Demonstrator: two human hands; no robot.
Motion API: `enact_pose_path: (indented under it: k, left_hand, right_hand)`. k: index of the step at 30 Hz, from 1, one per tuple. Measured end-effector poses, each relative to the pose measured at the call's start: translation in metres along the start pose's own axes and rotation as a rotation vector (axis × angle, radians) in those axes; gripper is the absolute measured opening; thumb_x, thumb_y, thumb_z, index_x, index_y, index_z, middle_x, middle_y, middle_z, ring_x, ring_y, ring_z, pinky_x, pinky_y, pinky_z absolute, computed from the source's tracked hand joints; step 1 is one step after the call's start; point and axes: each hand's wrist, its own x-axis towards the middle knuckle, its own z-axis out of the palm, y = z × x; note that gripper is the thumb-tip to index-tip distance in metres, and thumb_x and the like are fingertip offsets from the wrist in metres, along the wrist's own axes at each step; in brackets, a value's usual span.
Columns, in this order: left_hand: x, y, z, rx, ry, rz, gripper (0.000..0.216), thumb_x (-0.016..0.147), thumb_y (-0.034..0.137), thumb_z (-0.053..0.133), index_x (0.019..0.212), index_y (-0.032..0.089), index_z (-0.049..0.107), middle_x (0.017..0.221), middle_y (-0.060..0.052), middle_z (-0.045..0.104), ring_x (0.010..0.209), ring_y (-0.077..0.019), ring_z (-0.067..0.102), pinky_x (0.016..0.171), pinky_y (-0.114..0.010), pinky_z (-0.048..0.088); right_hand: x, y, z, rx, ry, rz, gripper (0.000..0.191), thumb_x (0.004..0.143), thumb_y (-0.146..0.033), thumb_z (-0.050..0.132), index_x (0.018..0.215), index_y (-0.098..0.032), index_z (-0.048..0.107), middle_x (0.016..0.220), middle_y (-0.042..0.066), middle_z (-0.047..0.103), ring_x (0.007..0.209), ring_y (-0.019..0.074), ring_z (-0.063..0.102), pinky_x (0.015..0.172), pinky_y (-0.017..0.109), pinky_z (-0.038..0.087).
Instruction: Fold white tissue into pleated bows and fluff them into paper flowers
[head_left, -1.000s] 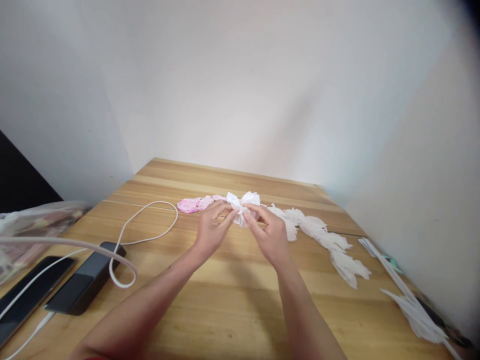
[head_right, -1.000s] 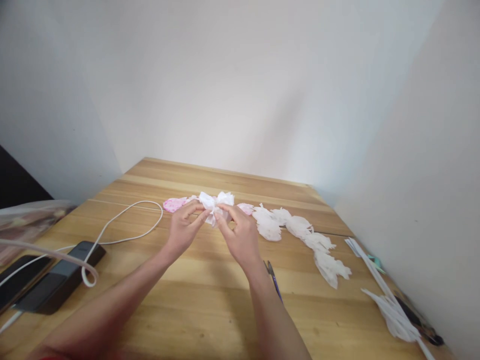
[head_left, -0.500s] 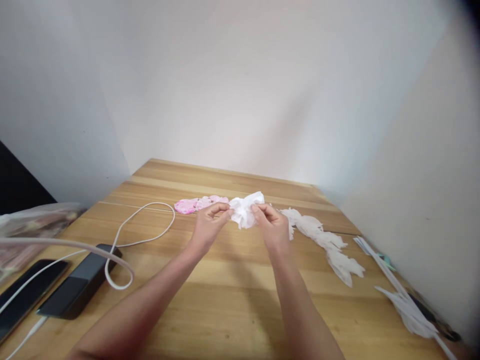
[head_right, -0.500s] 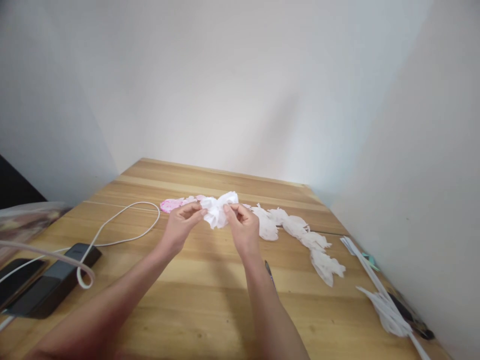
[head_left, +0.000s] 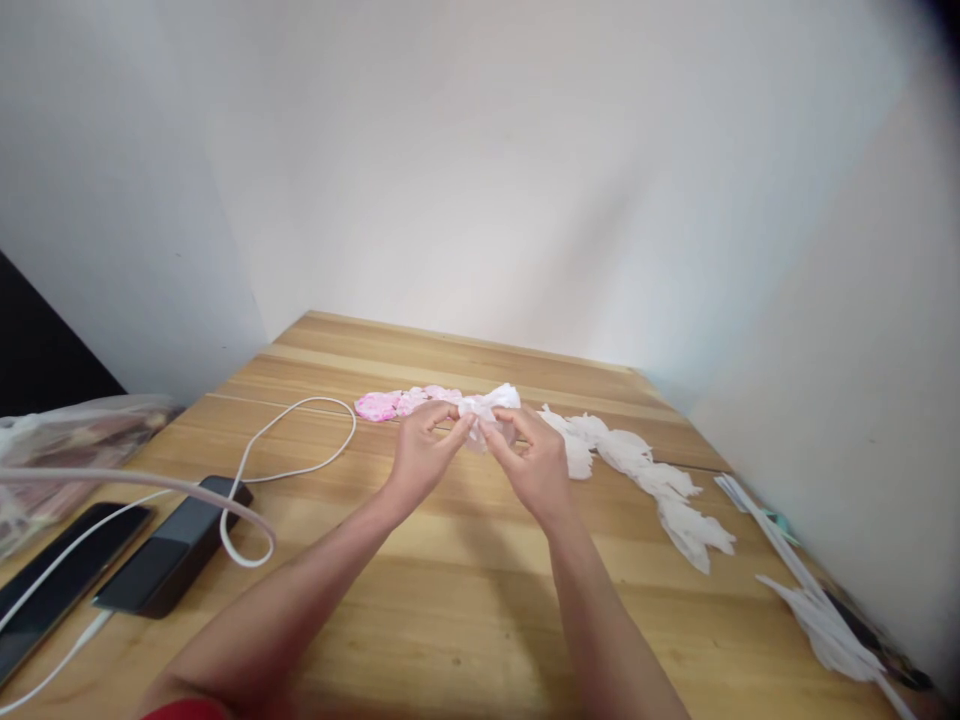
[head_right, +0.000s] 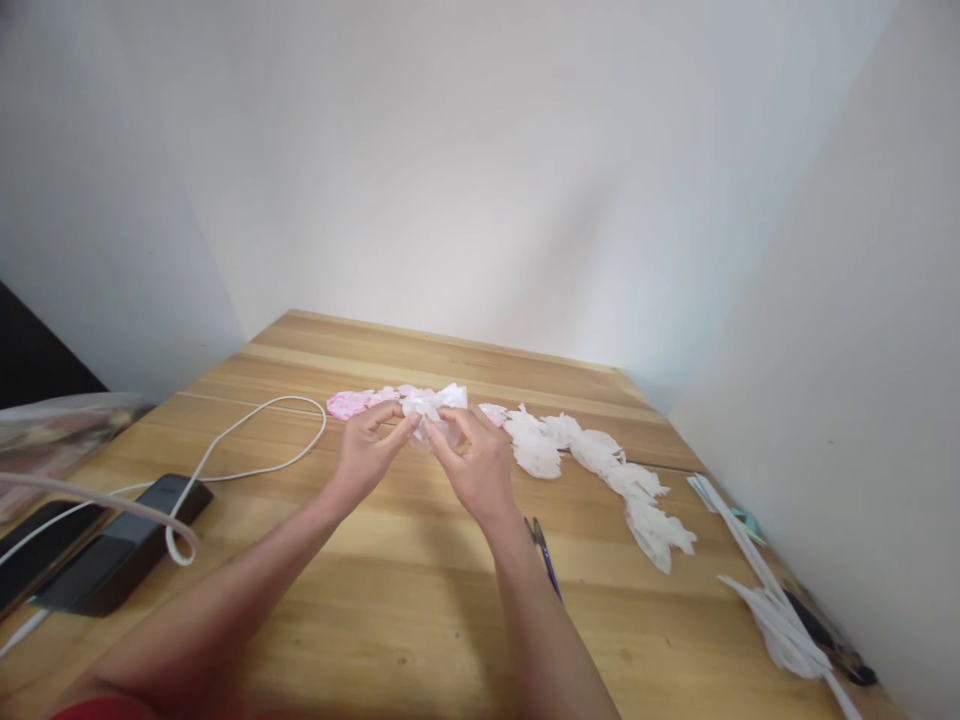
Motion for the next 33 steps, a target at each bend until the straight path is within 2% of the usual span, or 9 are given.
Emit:
enact_pose_path:
  k: [3, 6, 9, 13, 16, 20, 23, 28, 33]
  left_hand:
    - [-0.002, 0.002, 0.0, 0.133, -0.015, 0.16, 0.021, 0.086, 0.028, 0.056, 0.069, 0.019, 0.065, 0.073, -0.003, 0.069, 0.075, -0.0178, 0.06, 0.082, -0.033, 0.043]
    - [-0.003, 0.004, 0.0, 0.159, -0.06, 0.203, 0.023, 0.087, 0.027, 0.056, 0.068, 0.019, 0.066, 0.069, -0.002, 0.068, 0.072, -0.0175, 0.06, 0.087, -0.036, 0.042]
    - [-0.004, 0.005, -0.001, 0.049, -0.071, 0.091, 0.023, 0.085, 0.027, 0.056, 0.066, 0.018, 0.065, 0.069, -0.002, 0.068, 0.073, -0.0178, 0.061, 0.085, -0.034, 0.044]
    - [-0.002, 0.002, -0.002, -0.191, -0.046, -0.181, 0.026, 0.083, 0.034, 0.058, 0.065, 0.016, 0.064, 0.067, -0.001, 0.066, 0.067, -0.0161, 0.058, 0.067, -0.027, 0.045]
    - [-0.002, 0.001, -0.002, -0.22, -0.043, -0.213, 0.029, 0.083, 0.036, 0.058, 0.063, 0.016, 0.062, 0.065, 0.0, 0.064, 0.064, -0.0147, 0.056, 0.064, -0.025, 0.044]
    - [-0.002, 0.007, -0.002, -0.076, -0.053, -0.047, 0.027, 0.084, 0.032, 0.056, 0.063, 0.017, 0.062, 0.068, -0.001, 0.064, 0.07, -0.0161, 0.058, 0.075, -0.028, 0.044]
    - [-0.003, 0.008, -0.002, -0.014, -0.041, 0.038, 0.027, 0.084, 0.031, 0.057, 0.062, 0.017, 0.062, 0.068, -0.002, 0.064, 0.073, -0.0172, 0.058, 0.081, -0.031, 0.043]
    - [-0.002, 0.003, 0.0, -0.208, -0.061, -0.188, 0.031, 0.083, 0.037, 0.056, 0.06, 0.017, 0.056, 0.061, 0.001, 0.056, 0.062, -0.0133, 0.051, 0.063, -0.025, 0.042]
    - [-0.001, 0.002, 0.002, -0.276, -0.112, -0.218, 0.028, 0.082, 0.042, 0.059, 0.073, 0.016, 0.062, 0.073, -0.002, 0.064, 0.074, -0.0159, 0.057, 0.069, -0.026, 0.046]
  right_hand:
    - [0.0, -0.001, -0.001, 0.026, 0.01, 0.032, 0.018, 0.083, -0.036, 0.063, 0.094, -0.024, 0.07, 0.096, 0.005, 0.07, 0.091, 0.0209, 0.062, 0.081, 0.033, 0.046]
    - [0.001, 0.0, 0.0, 0.07, 0.058, 0.071, 0.015, 0.083, -0.032, 0.06, 0.08, -0.022, 0.071, 0.082, 0.003, 0.069, 0.079, 0.0188, 0.06, 0.075, 0.031, 0.045]
    - [0.002, 0.005, 0.001, 0.189, 0.102, 0.189, 0.022, 0.083, -0.034, 0.059, 0.07, -0.019, 0.068, 0.067, -0.001, 0.062, 0.065, 0.015, 0.054, 0.063, 0.027, 0.041]
    - [0.003, 0.01, 0.002, 0.363, 0.127, 0.36, 0.03, 0.082, -0.043, 0.059, 0.069, -0.018, 0.066, 0.057, -0.003, 0.053, 0.054, 0.012, 0.045, 0.052, 0.024, 0.034]
    - [0.002, 0.005, 0.002, 0.3, 0.11, 0.322, 0.029, 0.083, -0.043, 0.058, 0.071, -0.017, 0.066, 0.062, -0.002, 0.056, 0.058, 0.0124, 0.046, 0.055, 0.024, 0.035]
    - [0.001, -0.002, 0.002, 0.142, 0.082, 0.198, 0.024, 0.082, -0.039, 0.059, 0.073, -0.018, 0.067, 0.068, -0.001, 0.06, 0.065, 0.0139, 0.05, 0.061, 0.025, 0.038]
    - [0.002, 0.0, 0.003, 0.168, 0.159, 0.236, 0.03, 0.082, -0.04, 0.059, 0.061, -0.018, 0.06, 0.058, -0.002, 0.052, 0.058, 0.0124, 0.045, 0.057, 0.024, 0.037]
    - [0.003, 0.006, 0.003, 0.297, 0.226, 0.351, 0.036, 0.081, -0.046, 0.059, 0.059, -0.018, 0.058, 0.053, -0.004, 0.046, 0.052, 0.0108, 0.039, 0.05, 0.024, 0.033]
    - [0.0, 0.0, 0.003, 0.099, 0.216, 0.141, 0.03, 0.086, -0.039, 0.057, 0.064, -0.019, 0.062, 0.061, -0.002, 0.055, 0.059, 0.0129, 0.047, 0.06, 0.026, 0.039]
